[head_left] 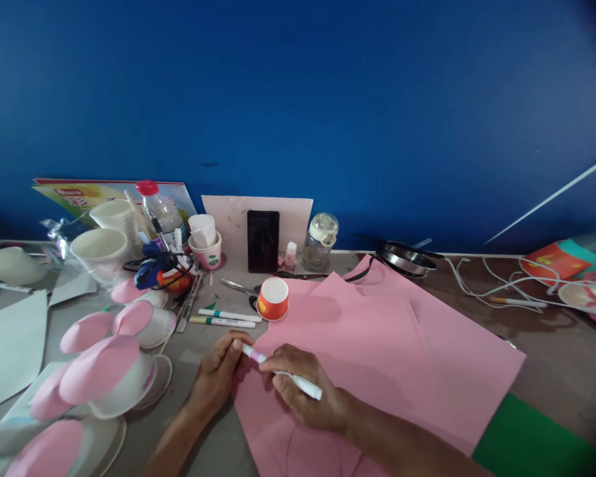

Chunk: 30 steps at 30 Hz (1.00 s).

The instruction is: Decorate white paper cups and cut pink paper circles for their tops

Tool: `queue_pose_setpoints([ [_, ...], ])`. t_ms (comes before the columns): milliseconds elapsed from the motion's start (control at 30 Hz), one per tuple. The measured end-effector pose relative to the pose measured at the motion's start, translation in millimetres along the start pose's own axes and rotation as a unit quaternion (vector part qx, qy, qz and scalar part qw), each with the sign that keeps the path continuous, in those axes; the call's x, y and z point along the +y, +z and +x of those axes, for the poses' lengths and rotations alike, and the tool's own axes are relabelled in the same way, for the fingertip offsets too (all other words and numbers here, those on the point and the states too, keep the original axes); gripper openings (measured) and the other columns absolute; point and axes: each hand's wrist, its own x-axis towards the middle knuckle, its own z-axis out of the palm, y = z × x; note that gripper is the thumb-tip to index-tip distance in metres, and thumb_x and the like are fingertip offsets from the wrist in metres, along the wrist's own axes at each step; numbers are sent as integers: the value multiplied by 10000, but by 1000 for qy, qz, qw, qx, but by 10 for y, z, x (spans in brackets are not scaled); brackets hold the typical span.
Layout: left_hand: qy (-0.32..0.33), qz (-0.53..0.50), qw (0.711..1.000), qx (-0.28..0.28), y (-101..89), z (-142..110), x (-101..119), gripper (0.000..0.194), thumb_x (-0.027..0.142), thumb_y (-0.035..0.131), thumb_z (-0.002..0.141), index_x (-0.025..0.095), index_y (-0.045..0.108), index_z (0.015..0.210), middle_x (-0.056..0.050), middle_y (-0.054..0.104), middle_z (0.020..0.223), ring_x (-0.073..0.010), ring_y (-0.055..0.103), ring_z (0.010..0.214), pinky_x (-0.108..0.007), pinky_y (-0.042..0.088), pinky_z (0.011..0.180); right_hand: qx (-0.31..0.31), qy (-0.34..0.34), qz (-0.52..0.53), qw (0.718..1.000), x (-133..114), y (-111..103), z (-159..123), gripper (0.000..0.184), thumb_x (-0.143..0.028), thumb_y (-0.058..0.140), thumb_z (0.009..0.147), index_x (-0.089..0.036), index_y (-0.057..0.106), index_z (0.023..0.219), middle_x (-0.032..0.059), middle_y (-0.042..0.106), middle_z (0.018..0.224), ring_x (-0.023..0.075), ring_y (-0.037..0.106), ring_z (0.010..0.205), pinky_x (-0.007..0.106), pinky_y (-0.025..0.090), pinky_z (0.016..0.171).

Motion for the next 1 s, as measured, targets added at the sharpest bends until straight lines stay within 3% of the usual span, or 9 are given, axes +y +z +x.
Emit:
queue_pose_setpoints([
  [233,107,54,993,18,48,-49,59,458,583,452,858,183,630,725,0,556,628,-131,456,547,-252,387,544,-1,-119,-63,991,78,51,-12,276,-261,305,959,-195,567,1015,42,611,697,169,511,637,311,480,660],
  [467,173,84,981,43,72,-104,34,389,478,411,916,191,614,749,-17,598,681,-148,535,621,-260,433,612,6,-130,-18,991,74,56,-7,261,-259,324,957,-205,574,1011,37,582,689,165,503,651,282,483,615],
  [733,162,124,978,44,73,-83,4,429,511,374,909,194,600,729,-26,598,677,-166,543,621,-286,445,613,0,-126,-14,992,111,56,13,250,-217,340,941,-175,583,983,39,572,678,148,509,632,259,480,597],
  [833,158,150,974,63,35,-36,-24,406,493,359,914,191,621,846,-19,602,700,-160,523,590,-288,443,591,-9,-135,-58,989,154,88,30,241,-227,340,944,-189,568,1013,36,582,685,151,525,647,262,483,620],
  [933,182,188,957,125,-47,40,-63,381,433,317,933,184,578,1052,-35,627,809,-176,563,672,-309,463,656,8,-187,-101,977,174,85,31,219,-229,409,910,-199,557,1069,32,580,698,153,510,624,287,480,640],
  [1000,206,249,936,141,-107,93,-84,342,403,333,928,187,580,1022,-51,640,853,-197,591,760,-336,463,728,25,-213,-129,968,170,46,21,250,-217,441,880,-191,553,1102,42,579,718,166,504,634,319,477,654],
])
